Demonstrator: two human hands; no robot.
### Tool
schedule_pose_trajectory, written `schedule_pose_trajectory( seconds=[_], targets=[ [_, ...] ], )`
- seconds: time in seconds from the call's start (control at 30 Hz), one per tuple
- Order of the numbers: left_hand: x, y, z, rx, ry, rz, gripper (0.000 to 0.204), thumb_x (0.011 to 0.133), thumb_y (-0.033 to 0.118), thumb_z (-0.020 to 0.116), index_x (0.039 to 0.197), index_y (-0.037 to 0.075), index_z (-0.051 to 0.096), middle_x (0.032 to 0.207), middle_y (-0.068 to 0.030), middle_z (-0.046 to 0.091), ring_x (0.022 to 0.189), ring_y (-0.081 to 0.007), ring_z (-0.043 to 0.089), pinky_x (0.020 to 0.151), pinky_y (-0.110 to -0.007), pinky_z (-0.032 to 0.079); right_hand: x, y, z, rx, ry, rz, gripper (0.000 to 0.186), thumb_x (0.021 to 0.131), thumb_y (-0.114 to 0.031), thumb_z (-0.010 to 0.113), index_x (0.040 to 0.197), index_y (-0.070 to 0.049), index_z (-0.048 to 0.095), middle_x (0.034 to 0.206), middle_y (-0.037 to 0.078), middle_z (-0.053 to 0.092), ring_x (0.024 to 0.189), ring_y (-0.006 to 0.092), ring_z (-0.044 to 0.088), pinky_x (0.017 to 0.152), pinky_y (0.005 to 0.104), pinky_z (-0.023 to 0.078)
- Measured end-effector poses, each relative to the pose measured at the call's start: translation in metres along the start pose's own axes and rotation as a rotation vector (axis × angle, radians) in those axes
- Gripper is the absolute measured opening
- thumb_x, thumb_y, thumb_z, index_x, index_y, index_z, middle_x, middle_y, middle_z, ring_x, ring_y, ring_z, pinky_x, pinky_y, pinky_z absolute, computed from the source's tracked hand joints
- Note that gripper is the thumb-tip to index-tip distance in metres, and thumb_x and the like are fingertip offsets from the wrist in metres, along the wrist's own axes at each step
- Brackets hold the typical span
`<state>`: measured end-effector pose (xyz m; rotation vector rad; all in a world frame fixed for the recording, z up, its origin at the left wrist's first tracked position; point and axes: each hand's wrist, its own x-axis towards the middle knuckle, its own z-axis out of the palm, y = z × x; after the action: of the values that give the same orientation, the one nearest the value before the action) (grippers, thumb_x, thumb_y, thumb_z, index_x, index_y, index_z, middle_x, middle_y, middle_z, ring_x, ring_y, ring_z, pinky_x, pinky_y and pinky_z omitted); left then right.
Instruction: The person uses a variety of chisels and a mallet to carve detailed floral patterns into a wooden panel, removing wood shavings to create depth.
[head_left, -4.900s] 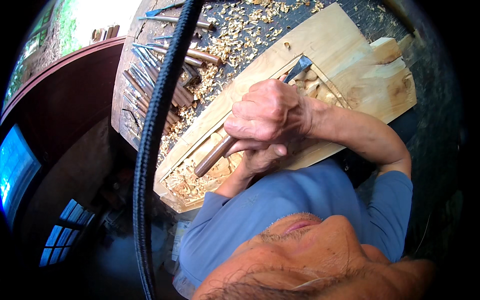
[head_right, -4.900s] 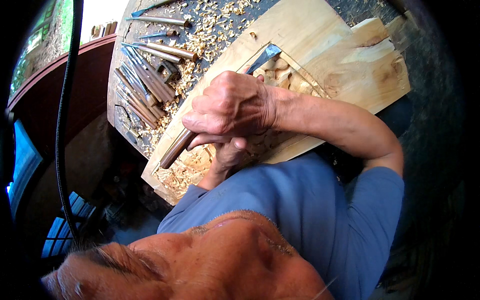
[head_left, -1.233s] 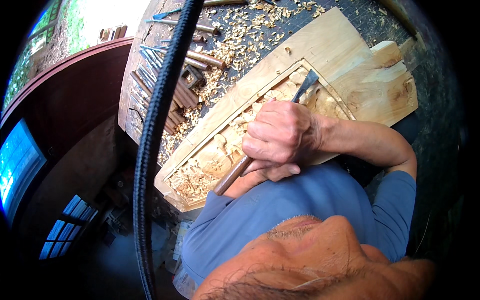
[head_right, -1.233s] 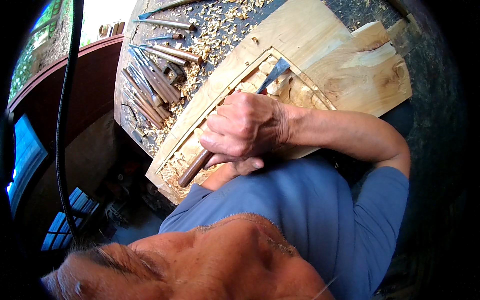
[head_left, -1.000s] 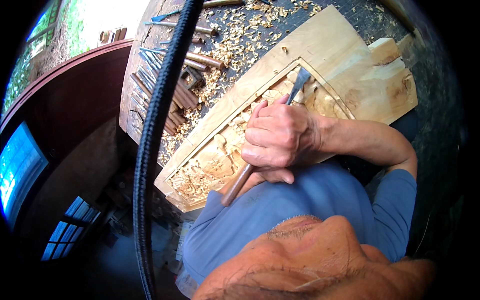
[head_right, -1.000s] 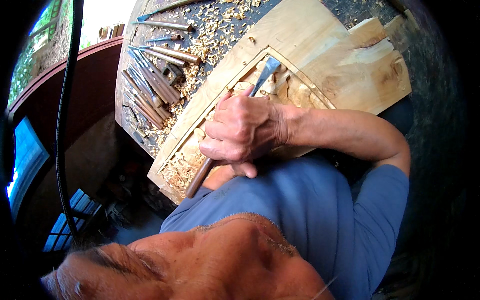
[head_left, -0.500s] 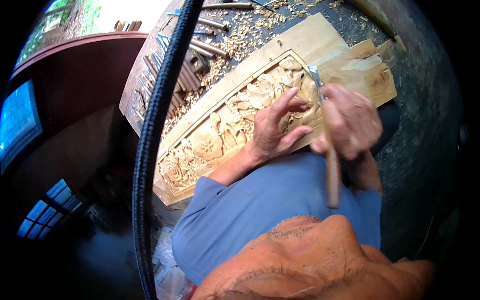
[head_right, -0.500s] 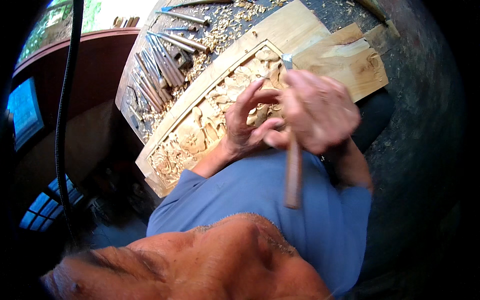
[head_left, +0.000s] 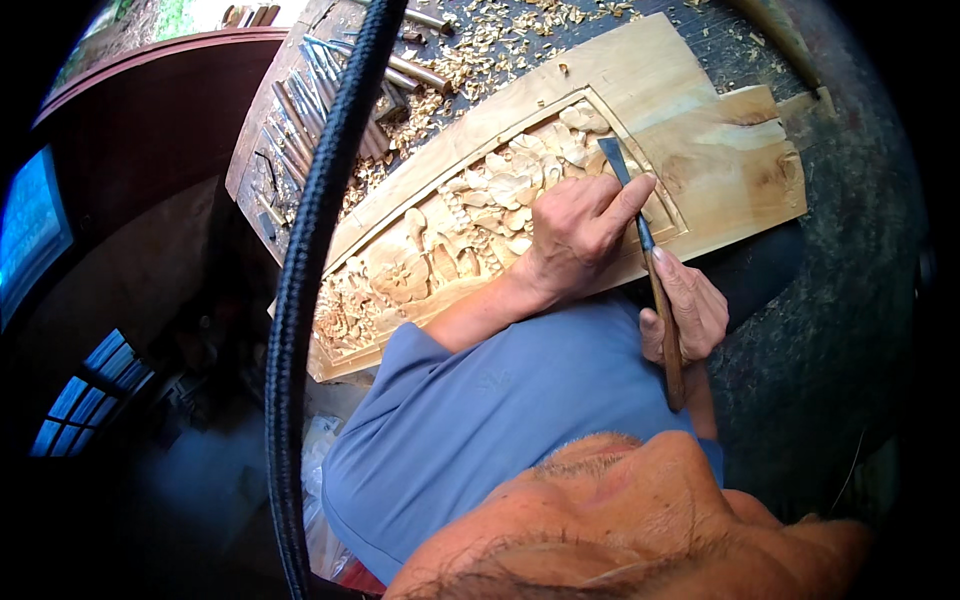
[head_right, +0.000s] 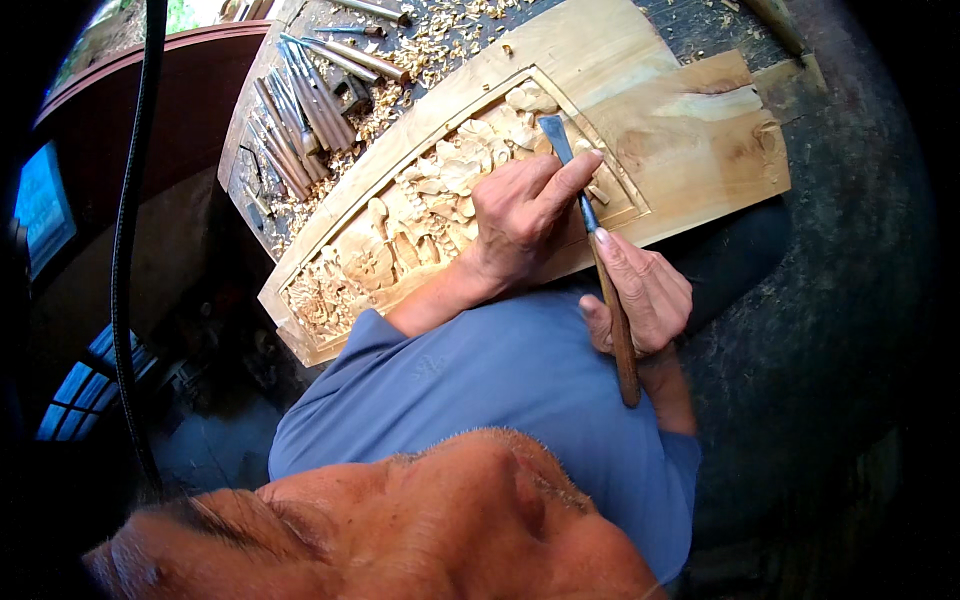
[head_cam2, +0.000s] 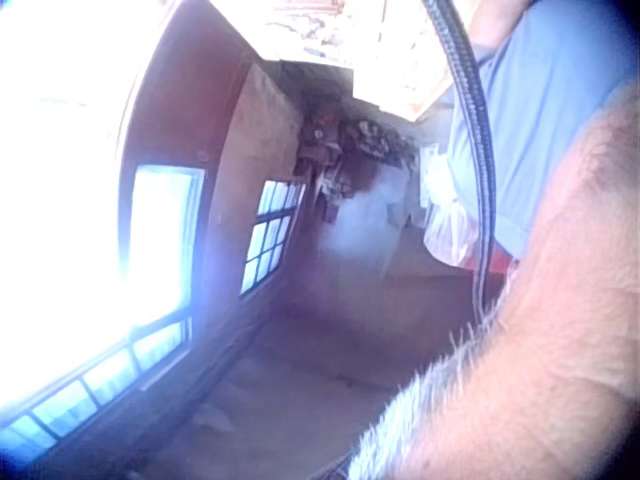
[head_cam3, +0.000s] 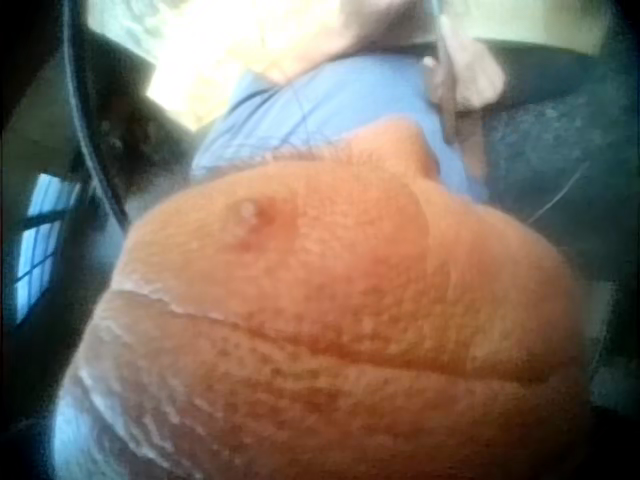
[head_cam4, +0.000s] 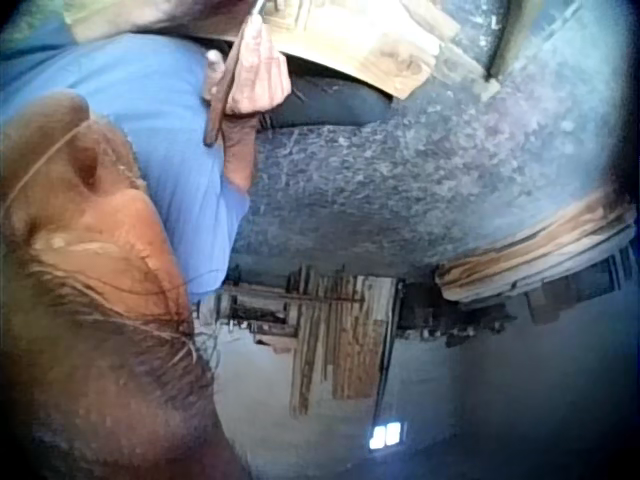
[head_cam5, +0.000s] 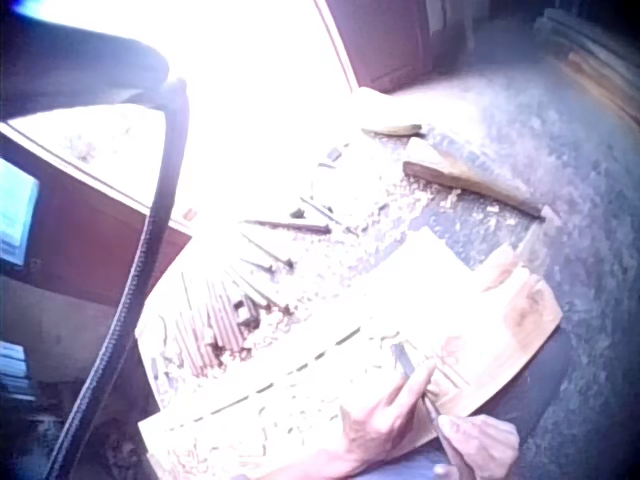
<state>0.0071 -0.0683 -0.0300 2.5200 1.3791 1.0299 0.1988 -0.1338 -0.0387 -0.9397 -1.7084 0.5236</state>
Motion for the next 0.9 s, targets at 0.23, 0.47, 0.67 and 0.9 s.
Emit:
schedule_pose_trajectory(
  seconds=[0.23,0.47,0.67,0.9],
  targets=[
    [0.002,-0.012,0.005,0.013,-0.043,0.014,0.044,0.078,0.015,0.080,0.123,0.015,0.080,0.075,-0.0012,0.053,0.060,-0.0199,0.054,0.053,-0.036,0.042,0.002,0.012,0.019,-0.059,0.016,0.063,0.042,0.101,-0.011,0.069,0.135,0.011,0.070,0.115,0.030,0.078,0.089,0.0412,0.080,0.079,0.0455,0.065],
    [0.003,-0.017,0.007,-0.029,-0.075,-0.022,0.040,0.079,0.018,0.079,0.119,0.015,0.080,0.076,-0.0008,0.053,0.063,-0.0195,0.055,0.056,-0.035,0.042,0.018,0.010,0.017,-0.058,-0.070,0.089,0.039,0.099,-0.008,0.066,0.132,0.012,0.072,0.114,0.031,0.078,0.090,0.0418,0.080,0.080,0.0456,0.065],
    [0.005,-0.015,0.005,-0.056,-0.067,-0.047,0.038,0.078,0.018,0.078,0.116,0.015,0.080,0.078,-0.0012,0.053,0.065,-0.0196,0.055,0.057,-0.035,0.041,0.027,0.004,0.014,-0.066,-0.083,0.110,0.039,0.097,-0.005,0.065,0.130,0.011,0.073,0.113,0.031,0.078,0.089,0.0418,0.080,0.080,0.0456,0.065],
    [0.008,-0.015,0.004,-0.102,-0.098,-0.077,0.032,0.079,0.017,0.076,0.111,0.012,0.077,0.078,-0.0040,0.051,0.067,-0.0235,0.056,0.060,-0.038,0.044,0.033,0.002,0.014,-0.078,-0.093,0.136,0.039,0.094,-0.004,0.066,0.130,0.010,0.074,0.113,0.031,0.078,0.092,0.0433,0.081,0.083,0.0471,0.066]
  ],
)
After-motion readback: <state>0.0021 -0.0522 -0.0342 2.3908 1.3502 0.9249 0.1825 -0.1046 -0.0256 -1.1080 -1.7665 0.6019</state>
